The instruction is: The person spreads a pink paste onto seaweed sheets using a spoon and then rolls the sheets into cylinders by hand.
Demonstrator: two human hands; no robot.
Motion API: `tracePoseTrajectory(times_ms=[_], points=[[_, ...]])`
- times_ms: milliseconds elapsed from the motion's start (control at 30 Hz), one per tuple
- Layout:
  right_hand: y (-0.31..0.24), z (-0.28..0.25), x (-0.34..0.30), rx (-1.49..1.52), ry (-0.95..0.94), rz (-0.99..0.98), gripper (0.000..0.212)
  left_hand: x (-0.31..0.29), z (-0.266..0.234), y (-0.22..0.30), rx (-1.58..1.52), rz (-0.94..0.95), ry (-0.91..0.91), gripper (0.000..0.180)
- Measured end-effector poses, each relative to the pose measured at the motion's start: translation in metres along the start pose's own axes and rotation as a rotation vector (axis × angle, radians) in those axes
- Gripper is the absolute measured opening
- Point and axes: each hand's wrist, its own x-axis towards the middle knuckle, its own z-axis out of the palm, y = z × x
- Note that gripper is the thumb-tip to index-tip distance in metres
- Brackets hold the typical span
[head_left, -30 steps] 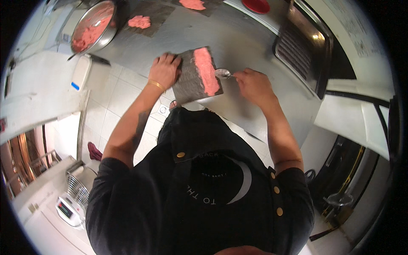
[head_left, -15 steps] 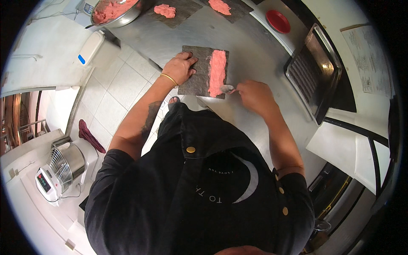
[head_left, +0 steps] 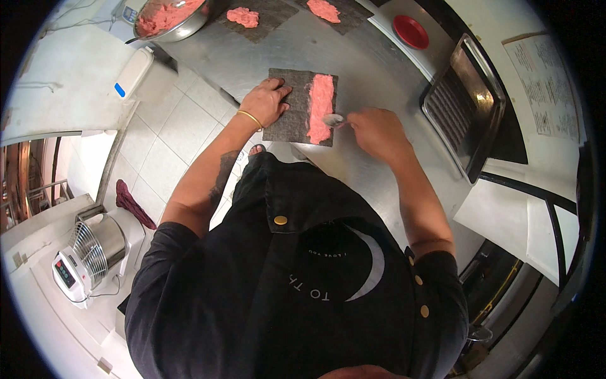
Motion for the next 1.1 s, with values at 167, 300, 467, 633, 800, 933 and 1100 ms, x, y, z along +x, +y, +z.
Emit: tracePoseTrajectory(times_ms=[167, 300, 467, 633, 800, 933, 1100], points=[[-0.012, 0.018, 0.019, -0.013, -0.028, -0.043, 0.019, 0.0, -0.003, 0.001, -0.017, -0.001, -0.015, 0.05], [-0.001, 0.014, -0.011, 0.048, -0.043, 0.011, 0.019, -0.004, 0.004, -0.001, -0.002, -0.003, 0.021, 0.05], [-0.009, 0.033, -0.003, 0.033, 0.029, -0.068, 0.02, -0.002, 0.001, 0.0, -0.015, 0.018, 0.013, 0.05], [-0.01, 0.019, -0.035, 0.042, -0.073, 0.008, 0.02, -0.002, 0.002, -0.001, -0.016, 0.006, 0.009, 0.05], [-0.005, 0.012, -0.022, 0.084, 0.027, 0.117, 0.021, -0.002, 0.004, 0.0, 0.004, -0.002, 0.004, 0.052], [-0.008, 0.045, -0.013, 0.106, -0.045, 0.065, 0.02, -0.001, 0.003, 0.0, -0.008, -0.002, -0.016, 0.052], [-0.006, 0.03, -0.039, 0.238, -0.064, 0.104, 0.02, -0.004, 0.001, 0.007, 0.192, 0.052, 0.038, 0.053]])
